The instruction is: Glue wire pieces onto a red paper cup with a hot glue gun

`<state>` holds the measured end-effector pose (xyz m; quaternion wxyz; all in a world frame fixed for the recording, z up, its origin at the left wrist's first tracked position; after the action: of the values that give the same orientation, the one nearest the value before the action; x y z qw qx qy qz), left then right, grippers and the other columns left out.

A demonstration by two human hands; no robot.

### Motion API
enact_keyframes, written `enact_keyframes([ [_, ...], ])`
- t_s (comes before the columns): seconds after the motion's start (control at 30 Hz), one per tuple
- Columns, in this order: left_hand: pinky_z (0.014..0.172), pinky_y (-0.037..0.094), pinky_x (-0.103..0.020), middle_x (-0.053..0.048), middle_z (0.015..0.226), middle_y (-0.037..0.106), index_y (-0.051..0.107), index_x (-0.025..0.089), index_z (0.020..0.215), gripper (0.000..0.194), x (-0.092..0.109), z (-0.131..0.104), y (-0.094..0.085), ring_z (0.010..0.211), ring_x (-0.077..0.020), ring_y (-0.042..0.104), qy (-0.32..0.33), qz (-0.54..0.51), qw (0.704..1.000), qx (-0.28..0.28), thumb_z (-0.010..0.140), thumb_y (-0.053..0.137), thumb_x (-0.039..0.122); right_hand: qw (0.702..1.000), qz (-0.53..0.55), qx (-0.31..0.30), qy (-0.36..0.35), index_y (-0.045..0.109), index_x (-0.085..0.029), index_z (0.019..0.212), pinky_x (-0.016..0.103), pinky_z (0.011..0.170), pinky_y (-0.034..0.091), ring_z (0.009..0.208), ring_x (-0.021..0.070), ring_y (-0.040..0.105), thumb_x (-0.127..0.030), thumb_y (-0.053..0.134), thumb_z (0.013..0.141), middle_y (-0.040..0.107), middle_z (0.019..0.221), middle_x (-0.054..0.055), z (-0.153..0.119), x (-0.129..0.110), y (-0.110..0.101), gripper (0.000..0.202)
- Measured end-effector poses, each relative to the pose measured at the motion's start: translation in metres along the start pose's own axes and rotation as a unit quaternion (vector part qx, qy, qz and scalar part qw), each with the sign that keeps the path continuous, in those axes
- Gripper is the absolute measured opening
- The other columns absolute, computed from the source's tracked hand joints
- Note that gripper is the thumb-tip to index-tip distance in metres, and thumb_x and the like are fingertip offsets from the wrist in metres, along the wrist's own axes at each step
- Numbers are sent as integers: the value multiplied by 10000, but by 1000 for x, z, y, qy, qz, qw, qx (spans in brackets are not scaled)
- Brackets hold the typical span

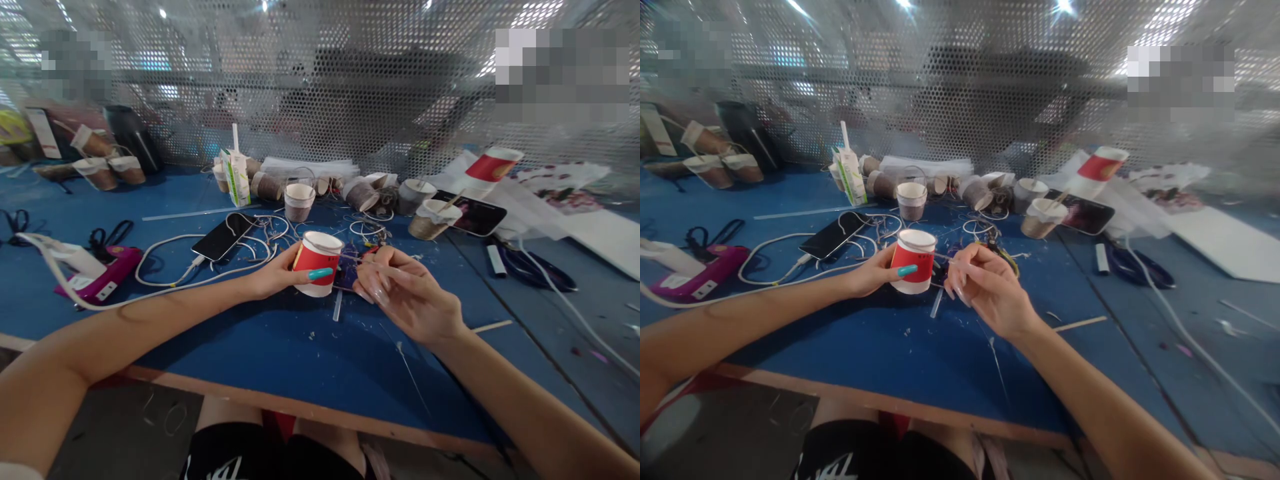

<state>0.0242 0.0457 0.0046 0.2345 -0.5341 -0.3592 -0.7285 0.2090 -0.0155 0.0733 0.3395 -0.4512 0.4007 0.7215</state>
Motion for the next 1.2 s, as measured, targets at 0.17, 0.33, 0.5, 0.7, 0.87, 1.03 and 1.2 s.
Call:
enact_keyframes([
  [0.17, 957, 509, -438, -130, 1203, 708, 595, 195, 1218, 688, -1, 0, -1, 1107, -312, 669, 9, 0, 1000, -4, 634, 888, 411, 1000, -1, 4, 8, 607, -202, 710, 283, 552, 398, 525, 101, 459, -335, 735, 822, 529, 599, -28, 2, 1, -3, 216],
  [0.33, 949, 513, -430, -116, 1161, 713, 606, 193, 1169, 684, 3, -1, 2, 1055, -282, 678, 0, -6, 1000, 4, 600, 906, 424, 1000, -3, 13, 1, 601, -205, 728, 287, 557, 414, 534, 106, 469, -317, 703, 837, 530, 614, -26, 2, 0, -5, 186],
  [0.5, 951, 513, -429, -105, 1167, 691, 582, 191, 1170, 687, 5, -1, 3, 1071, -278, 656, 6, 26, 999, 42, 600, 903, 400, 999, -29, -32, -18, 626, -212, 807, 277, 526, 438, 592, 131, 537, -367, 693, 870, 582, 663, -9, 0, -1, 0, 180],
  [0.7, 957, 518, -454, -92, 1109, 664, 533, 191, 1205, 696, 4, 2, -1, 1060, -274, 633, 28, 95, 990, 99, 621, 874, 354, 994, -69, -74, -34, 664, -207, 877, 246, 535, 503, 662, 129, 630, -294, 677, 918, 653, 743, 8, -4, 2, 7, 97],
  [0.87, 969, 514, -472, -72, 1068, 647, 505, 201, 1207, 742, 2, 4, -1, 1050, -275, 623, 25, 98, 987, 121, 589, 881, 369, 990, -71, -116, -26, 648, -189, 926, 239, 551, 528, 698, 130, 663, -272, 635, 949, 679, 813, 34, -8, 6, 18, 87],
  [1.03, 977, 501, -466, -61, 1051, 645, 506, 203, 1182, 747, 3, 3, 1, 1062, -276, 615, 31, 91, 988, 119, 567, 887, 388, 989, -83, -122, -11, 661, -203, 923, 260, 540, 540, 701, 151, 671, -340, 675, 918, 695, 828, 42, -9, 6, 25, 138],
  [1.2, 1000, 489, -477, -97, 1133, 654, 542, 186, 1154, 679, 6, 2, 2, 1122, -303, 605, 28, 79, 990, 113, 596, 883, 366, 994, -100, -16, -39, 658, -204, 818, 245, 447, 476, 594, 139, 609, -390, 730, 861, 680, 720, 26, -1, 3, 9, 204],
])
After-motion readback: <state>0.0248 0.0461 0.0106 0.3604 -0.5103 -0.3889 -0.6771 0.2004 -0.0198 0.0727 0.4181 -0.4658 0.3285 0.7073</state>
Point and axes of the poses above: each hand's wrist, its own z-axis towards the middle knuckle, its own y-axis out of the palm, x = y × z, the point moved 3 cm from there along z, towards the middle knuckle
